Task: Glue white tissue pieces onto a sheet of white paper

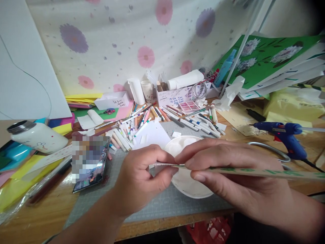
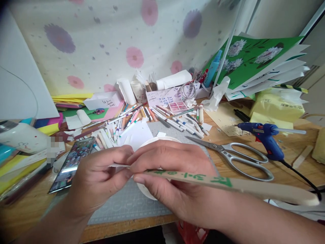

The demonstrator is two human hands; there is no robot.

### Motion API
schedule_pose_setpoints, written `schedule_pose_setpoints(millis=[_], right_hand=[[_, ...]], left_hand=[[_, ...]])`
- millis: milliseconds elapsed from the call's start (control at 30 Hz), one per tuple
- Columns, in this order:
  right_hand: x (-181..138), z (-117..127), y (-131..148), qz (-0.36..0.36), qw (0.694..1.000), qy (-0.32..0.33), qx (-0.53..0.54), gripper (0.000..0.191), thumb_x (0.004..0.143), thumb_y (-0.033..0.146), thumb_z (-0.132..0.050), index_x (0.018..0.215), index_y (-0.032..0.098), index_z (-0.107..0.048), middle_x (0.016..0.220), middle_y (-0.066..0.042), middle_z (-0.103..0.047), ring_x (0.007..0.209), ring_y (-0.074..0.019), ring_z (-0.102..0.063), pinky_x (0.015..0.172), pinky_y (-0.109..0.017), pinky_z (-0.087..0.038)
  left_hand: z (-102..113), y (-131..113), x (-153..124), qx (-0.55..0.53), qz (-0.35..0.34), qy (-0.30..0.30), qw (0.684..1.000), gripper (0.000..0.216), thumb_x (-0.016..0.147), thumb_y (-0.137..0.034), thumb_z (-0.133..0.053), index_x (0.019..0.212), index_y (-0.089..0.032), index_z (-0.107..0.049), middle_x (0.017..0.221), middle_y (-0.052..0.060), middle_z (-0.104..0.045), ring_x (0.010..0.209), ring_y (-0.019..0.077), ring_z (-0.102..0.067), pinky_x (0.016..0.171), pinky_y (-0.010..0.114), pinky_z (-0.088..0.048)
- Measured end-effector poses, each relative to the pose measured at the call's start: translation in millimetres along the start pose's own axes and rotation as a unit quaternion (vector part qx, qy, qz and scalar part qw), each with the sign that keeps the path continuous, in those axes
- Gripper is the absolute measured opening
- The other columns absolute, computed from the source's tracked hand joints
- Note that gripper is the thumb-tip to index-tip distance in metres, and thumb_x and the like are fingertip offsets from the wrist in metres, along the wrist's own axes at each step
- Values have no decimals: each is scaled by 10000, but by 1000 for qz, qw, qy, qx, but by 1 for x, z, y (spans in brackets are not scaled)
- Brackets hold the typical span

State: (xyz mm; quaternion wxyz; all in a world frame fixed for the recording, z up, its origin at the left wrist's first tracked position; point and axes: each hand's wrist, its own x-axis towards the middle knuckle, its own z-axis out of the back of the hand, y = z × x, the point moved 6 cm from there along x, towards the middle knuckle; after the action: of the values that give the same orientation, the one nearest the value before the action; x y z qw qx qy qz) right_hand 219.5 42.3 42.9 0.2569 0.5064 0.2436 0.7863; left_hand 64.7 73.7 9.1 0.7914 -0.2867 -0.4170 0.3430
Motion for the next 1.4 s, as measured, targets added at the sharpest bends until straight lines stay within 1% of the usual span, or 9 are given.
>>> schedule_pose_setpoints(millis=[233,333,433,600,800,900,1033,1200,1400], right_hand=[[-5,3,-4,-15,999,-42,24,153,817,73,-676,930,172,-708,876,-56,-769,830,-159,-731,734,-232,-604],[-5,4,-6,-29,998,-53,28,142,817,74,-676,918,167,-710,869,-53,-768,814,-151,-731,712,-212,-602],[-4,3,-7,-27,998,-40,47,161,817,62,-670,938,160,-711,897,-58,-766,842,-154,-729,738,-215,-602],[-3,4,-6,-17,999,-36,26,115,811,66,-686,899,136,-709,967,-70,-756,960,-139,-706,841,-178,-569],[-2,0,-3,-4,999,-29,16,117,807,34,-667,892,102,-709,950,-95,-748,952,-139,-703,844,-181,-568],[-3,2,-4,-1,999,-52,12,119,813,30,-659,896,98,-710,898,-89,-749,910,-128,-705,828,-173,-567],[-3,3,-4,-6,998,-70,7,107,810,35,-667,884,94,-716,867,-90,-751,876,-128,-705,809,-177,-571],[-2,0,-4,-8,998,-57,27,113,811,33,-664,895,87,-719,858,-95,-749,861,-140,-706,788,-205,-583],[-3,-3,-7,-12,997,-37,66,139,810,7,-652,922,66,-709,895,-111,-748,878,-145,-708,792,-214,-589]], left_hand=[[2,-3,1,-65,-49,16,997,58,822,-145,-670,787,-189,-683,738,3,-636,686,124,-598,641,226,-467],[4,-2,1,-83,-44,7,996,71,850,-170,-647,801,-193,-694,811,17,-598,751,134,-584,686,241,-466],[2,-1,1,-95,-36,18,995,86,883,-192,-619,831,-201,-687,853,16,-632,807,139,-602,736,244,-468],[-2,2,1,-55,-22,36,998,74,875,-214,-649,825,-179,-692,736,-2,-644,692,119,-602,656,225,-455],[-2,4,-1,-39,-11,45,998,112,844,-229,-684,754,-161,-686,692,6,-611,627,119,-563,571,232,-418],[1,4,1,-56,-30,21,998,111,859,-232,-662,769,-168,-670,708,12,-601,654,134,-566,599,252,-433],[4,6,1,-110,-53,-11,993,77,880,-180,-634,852,-205,-701,834,25,-622,792,151,-595,721,269,-466],[1,16,-3,-217,-21,-28,976,120,899,-191,-626,939,-255,-719,892,22,-649,864,166,-596,789,290,-469],[-4,26,-6,-308,56,-40,949,105,874,-230,-670,903,-307,-735,811,-35,-658,753,112,-554,695,215,-446]])
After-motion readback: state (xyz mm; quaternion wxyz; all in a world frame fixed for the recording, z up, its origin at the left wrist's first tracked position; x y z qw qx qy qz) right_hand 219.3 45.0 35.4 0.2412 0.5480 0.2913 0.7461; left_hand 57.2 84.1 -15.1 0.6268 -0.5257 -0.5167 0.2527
